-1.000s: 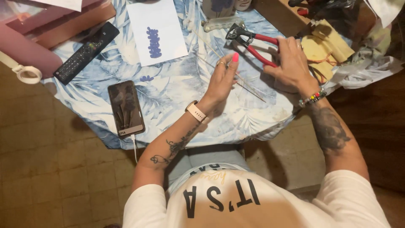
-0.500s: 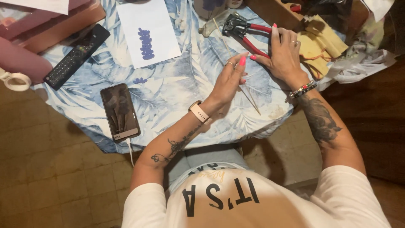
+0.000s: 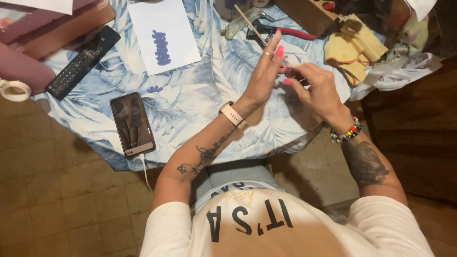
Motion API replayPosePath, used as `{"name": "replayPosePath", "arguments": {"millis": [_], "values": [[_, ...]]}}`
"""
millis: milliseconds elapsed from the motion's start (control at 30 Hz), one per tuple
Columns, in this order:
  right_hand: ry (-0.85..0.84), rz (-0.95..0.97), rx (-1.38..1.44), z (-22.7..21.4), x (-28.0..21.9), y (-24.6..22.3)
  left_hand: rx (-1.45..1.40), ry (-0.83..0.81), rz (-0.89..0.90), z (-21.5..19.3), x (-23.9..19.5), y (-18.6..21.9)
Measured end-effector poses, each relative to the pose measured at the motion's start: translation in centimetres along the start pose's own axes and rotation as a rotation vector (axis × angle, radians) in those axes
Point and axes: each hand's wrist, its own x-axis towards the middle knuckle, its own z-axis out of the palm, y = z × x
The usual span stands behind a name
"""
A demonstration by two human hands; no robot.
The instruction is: Perform various crafting tasks including cutting with pliers, wiping a surface, and applying material with a brush
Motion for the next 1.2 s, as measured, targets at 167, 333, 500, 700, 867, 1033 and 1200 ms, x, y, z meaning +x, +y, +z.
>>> {"name": "replayPosePath", "arguments": {"millis": [167, 333, 500, 700, 867, 1033, 1200], "values": [[0.123, 0.005, -0.15, 1.1, -1.1, 5.6, 0.597, -0.106, 0.219, 0.0, -4.2, 0.1], [0.176, 0.0, -0.429, 1.6, 0.1, 6.8, 1.189, -0.185, 0.18, -1.8, -12.4, 5.0], [0.137, -0.034, -0.403, 2.0, 1.9, 2.5, 1.752, 0.367, -0.262, -6.1, -15.3, 3.8], [0.022, -0.247, -0.116, 2.9, 5.6, -2.9, 0.287, -0.865, -0.013, -1.4, -12.8, 3.9], [-0.079, -0.336, -0.016, 3.1, 7.0, -5.3, 0.204, -0.694, 0.075, -2.6, -13.4, 5.7], [-0.149, -0.327, 0.011, 7.2, 8.4, -2.4, 0.339, -0.491, 0.163, -4.5, -15.9, 6.7], [-0.229, -0.153, 0.036, 13.0, 10.5, -0.6, 0.513, -0.393, 0.181, -5.5, -17.3, 6.7]]}}
